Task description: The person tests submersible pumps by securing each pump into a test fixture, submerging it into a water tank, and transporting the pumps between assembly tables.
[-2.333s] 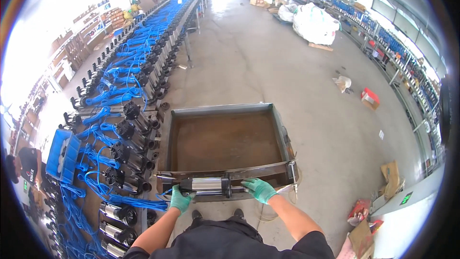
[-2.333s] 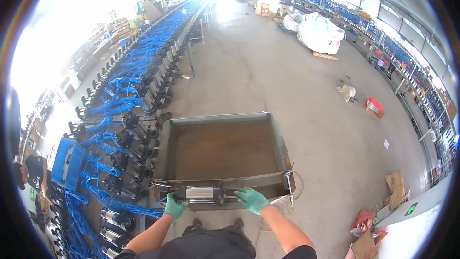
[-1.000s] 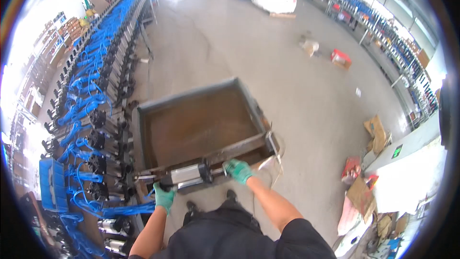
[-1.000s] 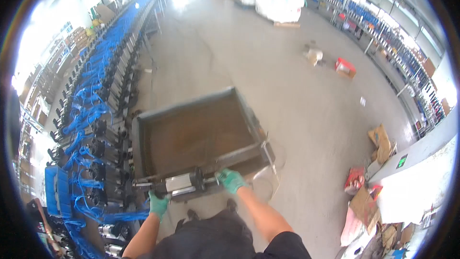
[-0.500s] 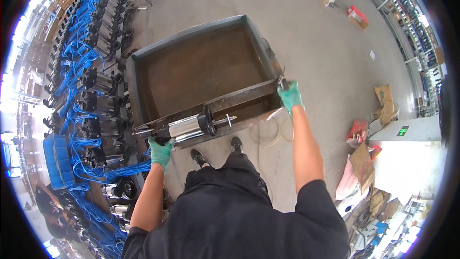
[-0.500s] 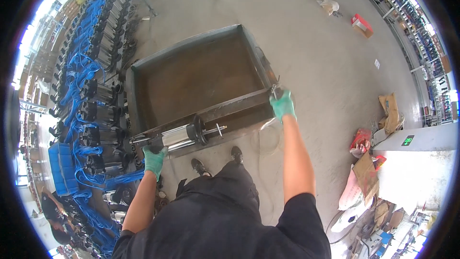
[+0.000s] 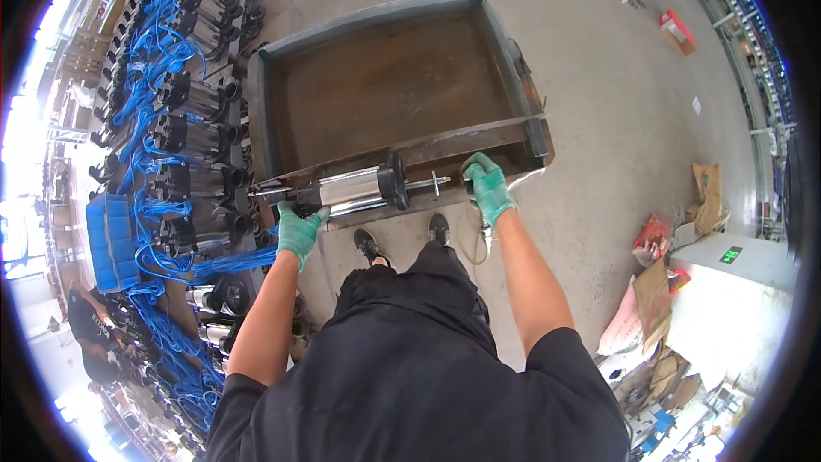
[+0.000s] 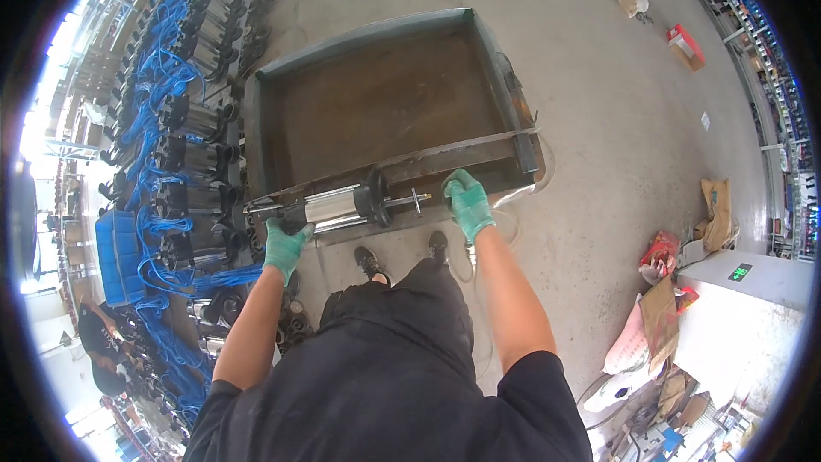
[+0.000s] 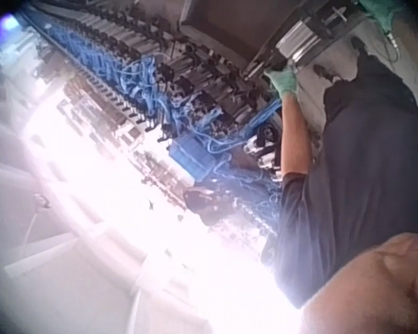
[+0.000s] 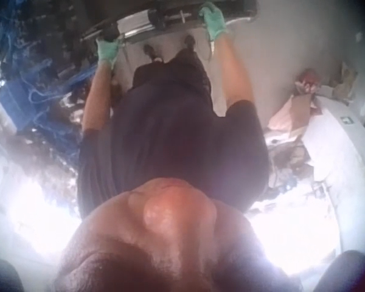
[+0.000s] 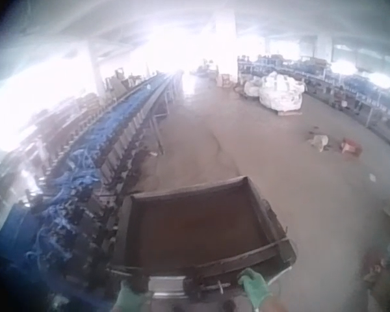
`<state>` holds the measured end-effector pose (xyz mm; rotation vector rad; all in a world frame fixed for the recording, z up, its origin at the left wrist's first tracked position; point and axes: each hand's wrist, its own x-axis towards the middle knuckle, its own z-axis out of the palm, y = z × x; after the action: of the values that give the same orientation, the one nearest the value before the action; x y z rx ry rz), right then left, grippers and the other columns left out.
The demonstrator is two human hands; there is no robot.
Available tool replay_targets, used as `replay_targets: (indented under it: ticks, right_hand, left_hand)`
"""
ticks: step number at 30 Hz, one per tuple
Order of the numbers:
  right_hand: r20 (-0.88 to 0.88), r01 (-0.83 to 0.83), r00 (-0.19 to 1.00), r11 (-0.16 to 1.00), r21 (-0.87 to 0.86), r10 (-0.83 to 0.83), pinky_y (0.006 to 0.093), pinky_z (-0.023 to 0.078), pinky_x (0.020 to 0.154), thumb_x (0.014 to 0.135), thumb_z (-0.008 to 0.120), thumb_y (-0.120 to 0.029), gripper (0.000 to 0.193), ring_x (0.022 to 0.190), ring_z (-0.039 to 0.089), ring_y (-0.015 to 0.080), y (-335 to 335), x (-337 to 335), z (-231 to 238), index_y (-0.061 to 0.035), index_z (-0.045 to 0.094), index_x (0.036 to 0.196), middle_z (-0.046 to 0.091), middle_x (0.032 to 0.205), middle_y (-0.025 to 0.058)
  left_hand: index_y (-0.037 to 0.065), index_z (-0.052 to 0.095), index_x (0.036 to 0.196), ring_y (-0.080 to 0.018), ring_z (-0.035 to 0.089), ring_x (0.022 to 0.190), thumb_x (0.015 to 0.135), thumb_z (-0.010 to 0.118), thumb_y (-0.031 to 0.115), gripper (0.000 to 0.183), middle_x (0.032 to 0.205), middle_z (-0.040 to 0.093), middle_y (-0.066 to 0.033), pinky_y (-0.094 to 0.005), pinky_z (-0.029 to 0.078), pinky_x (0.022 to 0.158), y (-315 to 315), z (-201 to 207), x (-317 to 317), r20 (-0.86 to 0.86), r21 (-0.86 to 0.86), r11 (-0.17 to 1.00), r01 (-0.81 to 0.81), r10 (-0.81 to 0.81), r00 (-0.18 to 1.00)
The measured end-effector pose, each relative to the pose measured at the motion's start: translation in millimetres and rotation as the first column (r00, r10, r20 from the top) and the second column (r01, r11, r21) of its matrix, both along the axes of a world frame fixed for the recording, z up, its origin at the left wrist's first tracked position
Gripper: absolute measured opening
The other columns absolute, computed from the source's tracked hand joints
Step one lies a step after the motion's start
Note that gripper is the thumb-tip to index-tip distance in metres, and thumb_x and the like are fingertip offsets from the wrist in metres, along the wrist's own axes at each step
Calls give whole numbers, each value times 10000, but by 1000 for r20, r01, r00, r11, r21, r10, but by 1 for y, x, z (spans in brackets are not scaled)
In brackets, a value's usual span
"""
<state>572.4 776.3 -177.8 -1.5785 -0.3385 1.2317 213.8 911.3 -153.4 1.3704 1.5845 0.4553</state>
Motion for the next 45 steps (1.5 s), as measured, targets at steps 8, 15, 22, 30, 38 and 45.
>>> replay_targets:
  ticks: [8, 15, 22, 30, 38, 45]
  right_hand:
    - [-53, 29, 998, 999, 21, -28, 215, 272, 404, 915, 450, -106, 210, 462, 389, 43, 14, -24, -7, -125, 643, 837, 510, 640, -48]
    - [-160, 124, 979, 992, -24, -127, 216, 245, 377, 876, 442, -84, 192, 435, 363, 59, 14, -28, -5, -121, 617, 808, 498, 610, -27]
    - [-96, 45, 994, 998, -35, -48, 221, 267, 376, 909, 419, -102, 218, 440, 383, 65, 21, -25, -11, -128, 594, 782, 446, 599, -33]
    - [-78, 36, 996, 996, -81, -42, 221, 270, 380, 919, 394, -80, 242, 446, 392, 67, 27, -27, -11, -100, 578, 762, 443, 612, -24]
    - [-103, 52, 993, 996, -78, -60, 227, 266, 374, 896, 412, -86, 223, 439, 388, 71, 24, -20, -15, -96, 578, 748, 455, 618, -17]
    - [-33, -106, 994, 989, -100, 104, 299, 453, 529, 896, 556, -77, 184, 627, 559, 123, -1, 13, 0, -121, 586, 1072, 604, 767, 10]
  left_hand:
    - [-9, 437, 1198, -166, 618, 940, 791, 855, 85, 591, 1080, 656, -98, -295, 512, 887, 3, 1, 1, 70, -38, 999, -8, 11, 998]
    - [-28, 451, 1202, -174, 634, 923, 772, 876, 136, 627, 1083, 676, -114, -302, 519, 876, 5, -22, -13, 56, 9, 1000, 11, -11, 998]
    - [-41, 488, 1212, -191, 653, 940, 750, 900, 225, 673, 1103, 703, -137, -324, 522, 892, 5, -21, -13, -35, 53, 998, 42, -40, 999]
    - [-41, 511, 1189, -197, 657, 956, 743, 905, 234, 655, 1112, 704, -147, -326, 519, 902, 6, -25, -17, -87, 70, 997, 43, -37, 995]
    - [-34, 488, 1210, -209, 640, 974, 731, 914, 249, 701, 1124, 685, -146, -332, 511, 915, 7, -33, -15, -99, 96, 993, 69, -59, 993]
    - [0, 427, 1244, -189, 609, 992, 786, 869, 154, 655, 1132, 653, -101, -320, 490, 931, 2, -15, -11, -7, 8, 998, 58, -58, 998]
